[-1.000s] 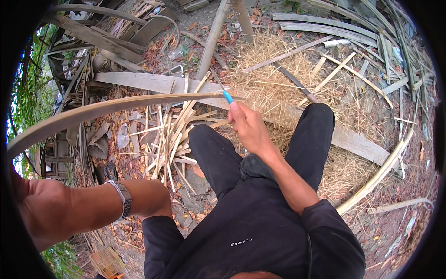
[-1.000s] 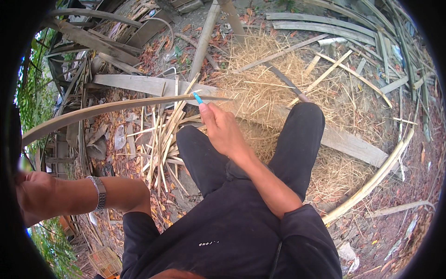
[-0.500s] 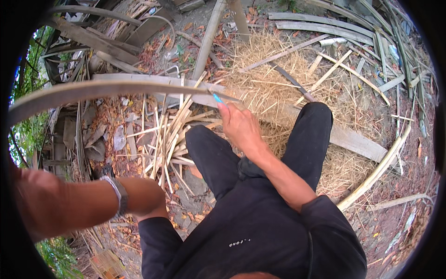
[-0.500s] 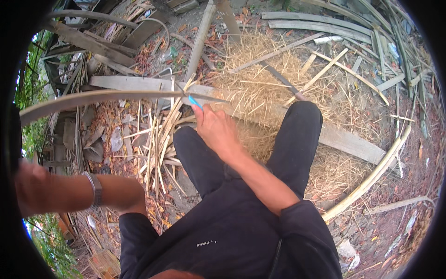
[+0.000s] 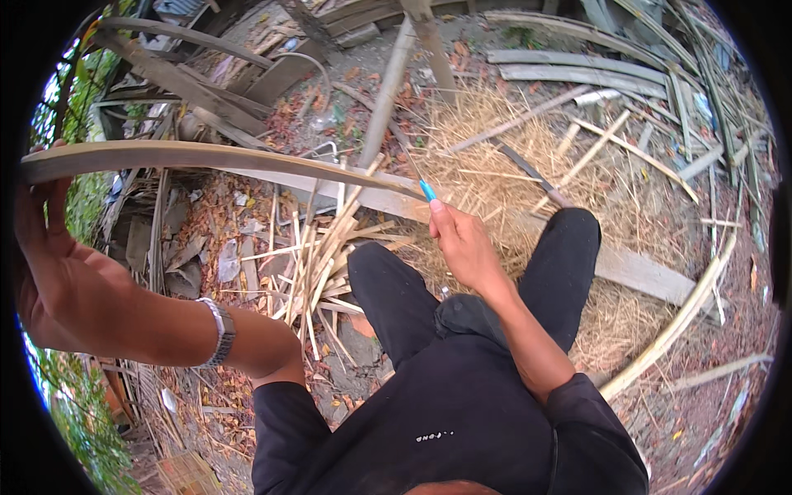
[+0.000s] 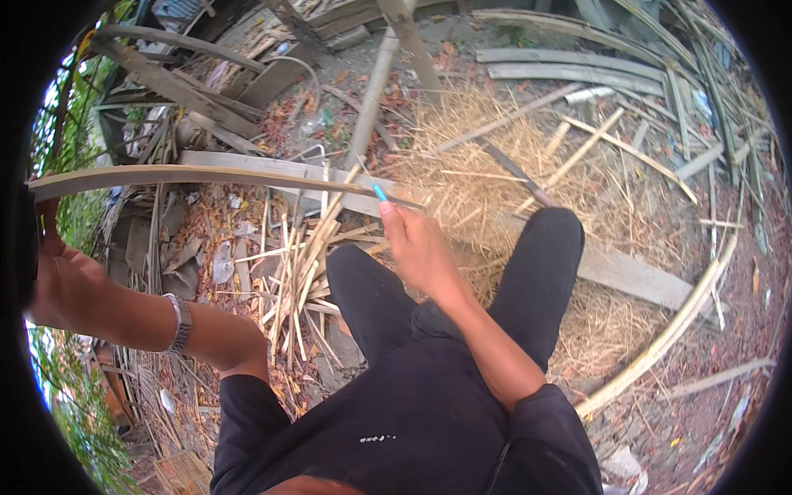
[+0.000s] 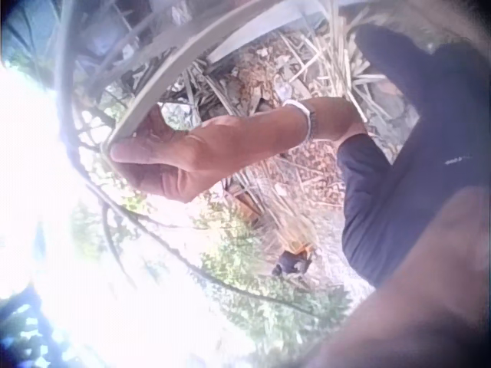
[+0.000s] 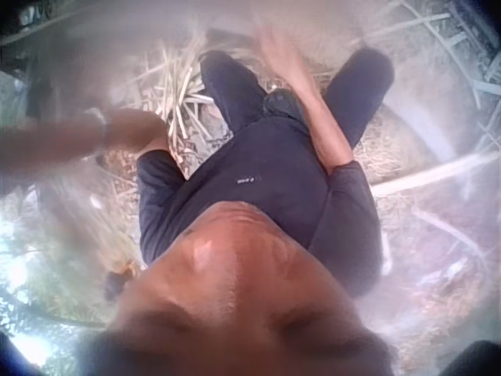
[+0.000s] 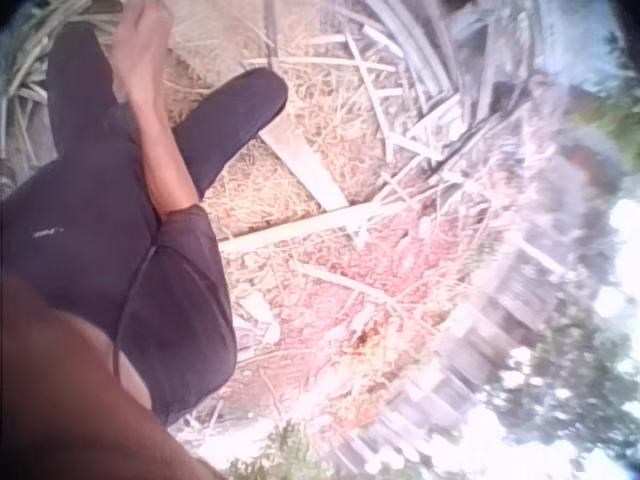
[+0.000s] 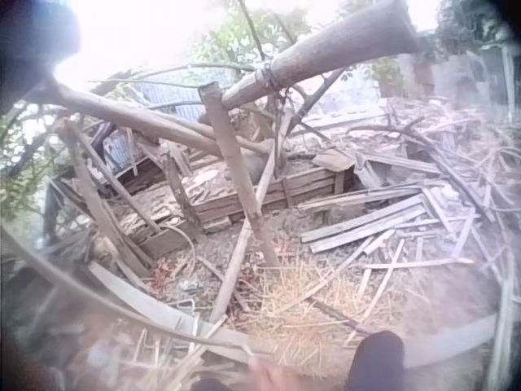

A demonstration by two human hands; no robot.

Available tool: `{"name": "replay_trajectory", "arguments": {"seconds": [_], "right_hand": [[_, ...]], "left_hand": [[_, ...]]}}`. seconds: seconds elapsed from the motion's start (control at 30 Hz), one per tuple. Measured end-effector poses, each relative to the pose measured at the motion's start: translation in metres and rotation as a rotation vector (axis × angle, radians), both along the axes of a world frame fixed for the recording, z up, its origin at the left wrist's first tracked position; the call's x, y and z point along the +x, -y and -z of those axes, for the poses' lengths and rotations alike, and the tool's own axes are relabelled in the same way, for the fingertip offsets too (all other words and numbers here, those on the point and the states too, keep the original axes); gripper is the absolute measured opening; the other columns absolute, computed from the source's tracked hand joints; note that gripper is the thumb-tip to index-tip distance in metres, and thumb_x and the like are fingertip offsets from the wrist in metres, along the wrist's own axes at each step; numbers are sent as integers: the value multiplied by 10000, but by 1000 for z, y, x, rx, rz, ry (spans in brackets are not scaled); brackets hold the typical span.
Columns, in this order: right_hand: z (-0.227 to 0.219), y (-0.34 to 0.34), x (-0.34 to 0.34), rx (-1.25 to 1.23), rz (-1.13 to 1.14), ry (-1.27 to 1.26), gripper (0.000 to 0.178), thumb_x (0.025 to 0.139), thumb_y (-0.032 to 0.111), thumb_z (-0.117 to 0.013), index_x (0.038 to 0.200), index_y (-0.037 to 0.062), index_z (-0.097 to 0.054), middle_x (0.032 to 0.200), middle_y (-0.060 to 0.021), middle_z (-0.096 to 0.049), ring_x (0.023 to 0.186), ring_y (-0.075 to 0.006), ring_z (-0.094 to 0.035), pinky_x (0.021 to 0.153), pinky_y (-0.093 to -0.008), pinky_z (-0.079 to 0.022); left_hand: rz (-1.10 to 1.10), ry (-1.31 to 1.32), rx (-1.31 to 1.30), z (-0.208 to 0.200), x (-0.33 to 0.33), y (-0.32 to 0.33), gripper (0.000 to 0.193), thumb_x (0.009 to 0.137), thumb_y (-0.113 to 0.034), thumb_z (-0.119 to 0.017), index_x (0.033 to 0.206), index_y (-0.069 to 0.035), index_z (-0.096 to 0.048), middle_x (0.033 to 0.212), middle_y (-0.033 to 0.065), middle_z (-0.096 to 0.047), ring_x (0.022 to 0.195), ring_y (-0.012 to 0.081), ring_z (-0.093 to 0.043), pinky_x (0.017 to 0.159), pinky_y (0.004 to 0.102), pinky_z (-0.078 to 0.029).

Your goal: The person sits on the ground and uses a blue utility knife to split a long bamboo stick into thin strips. They hold the bamboo with their left hand and carefully shave off layers with the knife in their right hand, creating a pile of thin bamboo strips on the ground.

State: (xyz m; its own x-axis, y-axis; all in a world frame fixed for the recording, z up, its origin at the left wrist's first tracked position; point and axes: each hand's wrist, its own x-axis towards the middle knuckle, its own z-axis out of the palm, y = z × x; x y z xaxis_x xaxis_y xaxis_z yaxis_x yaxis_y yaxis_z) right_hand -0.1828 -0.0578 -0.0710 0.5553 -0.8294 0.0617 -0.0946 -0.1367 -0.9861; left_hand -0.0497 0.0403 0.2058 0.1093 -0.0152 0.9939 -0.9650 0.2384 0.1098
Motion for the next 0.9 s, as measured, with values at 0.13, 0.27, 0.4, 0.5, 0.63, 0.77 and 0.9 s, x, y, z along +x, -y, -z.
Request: {"name": "replay_trajectory", "arguments": {"seconds": [0.13,0.27,0.4,0.5,0.63,0.77,0.9], "right_hand": [[-100,-15,7,-152,-220,205,433,974,346,-329,784,9,-522,515,-31,-413,479,-124,-418,478,-288,-329],[-185,-28,5,-281,-327,297,378,976,279,-360,787,-3,-526,502,-60,-420,442,-157,-416,456,-308,-334],[-237,-30,-5,-464,-341,253,371,973,247,-375,753,-14,-521,495,-91,-416,434,-189,-434,453,-330,-333],[-258,-39,-11,-499,-317,225,384,968,231,-381,723,-30,-520,497,-144,-433,446,-281,-461,464,-366,-344],[-245,-37,-12,-597,-314,82,397,961,228,-387,706,-45,-524,531,-216,-462,511,-393,-475,496,-412,-370],[-189,-18,-16,-611,-323,-223,382,956,216,-388,717,-44,-533,555,-232,-476,547,-411,-483,530,-423,-401],[-206,-20,-26,-542,-255,-38,367,957,215,-378,754,-40,-547,569,-233,-487,550,-408,-494,544,-420,-414]], "left_hand": [[241,64,-30,-10,38,-18,145,838,28,-555,945,106,-615,926,242,-641,820,259,-667,652,305,-606],[142,70,-7,-14,33,-15,164,856,-14,-568,975,90,-614,944,220,-644,826,216,-653,678,292,-576],[198,40,19,-17,24,-14,134,828,-8,-616,939,64,-637,913,183,-661,785,156,-640,642,244,-556],[275,33,40,-22,15,-18,134,807,10,-639,926,71,-642,872,147,-660,757,133,-622,659,230,-536],[234,33,34,-19,7,-16,144,809,-3,-643,934,70,-647,860,127,-651,733,127,-611,666,232,-527],[146,17,31,-18,17,-19,178,829,-45,-632,970,62,-644,911,162,-666,777,149,-634,674,256,-527],[248,-7,-37,-16,13,-8,143,801,4,-652,935,54,-657,854,133,-675,727,129,-630,649,231,-518]]}}
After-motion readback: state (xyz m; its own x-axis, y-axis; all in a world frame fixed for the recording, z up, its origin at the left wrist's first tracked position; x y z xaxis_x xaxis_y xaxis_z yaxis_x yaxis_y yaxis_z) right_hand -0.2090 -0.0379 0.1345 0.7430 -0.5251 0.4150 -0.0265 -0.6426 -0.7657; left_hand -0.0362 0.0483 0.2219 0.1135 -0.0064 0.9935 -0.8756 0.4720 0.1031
